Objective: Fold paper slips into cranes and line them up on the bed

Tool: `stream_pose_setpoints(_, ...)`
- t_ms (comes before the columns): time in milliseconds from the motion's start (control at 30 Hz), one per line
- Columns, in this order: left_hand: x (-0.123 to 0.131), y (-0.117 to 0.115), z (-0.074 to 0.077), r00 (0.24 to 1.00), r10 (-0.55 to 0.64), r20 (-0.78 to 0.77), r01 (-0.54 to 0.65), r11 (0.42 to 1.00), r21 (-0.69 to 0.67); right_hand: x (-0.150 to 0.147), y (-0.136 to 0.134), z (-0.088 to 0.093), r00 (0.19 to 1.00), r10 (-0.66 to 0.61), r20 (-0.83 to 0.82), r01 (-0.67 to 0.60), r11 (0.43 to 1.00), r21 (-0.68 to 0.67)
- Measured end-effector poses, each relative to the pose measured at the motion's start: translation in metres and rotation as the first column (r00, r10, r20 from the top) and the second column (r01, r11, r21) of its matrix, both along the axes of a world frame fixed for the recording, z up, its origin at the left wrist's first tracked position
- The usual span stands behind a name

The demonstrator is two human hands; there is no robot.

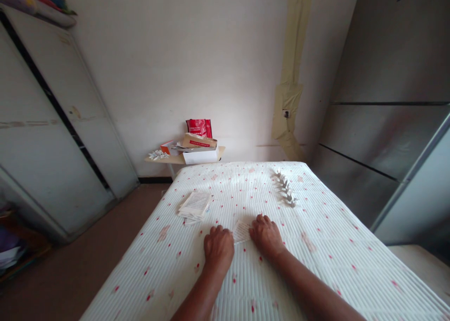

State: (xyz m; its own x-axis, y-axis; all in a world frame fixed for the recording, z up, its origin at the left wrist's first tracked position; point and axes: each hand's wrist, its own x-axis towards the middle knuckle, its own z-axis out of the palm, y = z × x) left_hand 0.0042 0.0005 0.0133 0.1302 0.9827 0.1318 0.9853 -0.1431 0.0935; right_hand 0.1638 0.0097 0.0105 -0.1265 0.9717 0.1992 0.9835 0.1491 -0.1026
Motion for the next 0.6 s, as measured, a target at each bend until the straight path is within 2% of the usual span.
stream_pose_setpoints(300,0.0009,0.0008,0.0001,1.0,0.007,-0.007,-0.007,1.0,-0.019,-0.0042,-0.0027,0.0038,0.999,-0.037,0.004,0.037,0.999,-0.006)
stream_pose_setpoints(467,0.0021,-0.0008,0.0005,1.0,0.029,0.007,-0.029,0.999,0.044,-0.0071,-0.007,0.0038,0.998,-0.055,0.01,0.055,0.998,0.012)
stream_pose_setpoints(600,0.0051,0.0004,0.0043,0.995,-0.101,-0.009,0.101,0.992,0.08,-0.0083,-0.0094,0.0049,0.999,-0.032,0.002,0.032,0.997,0.064)
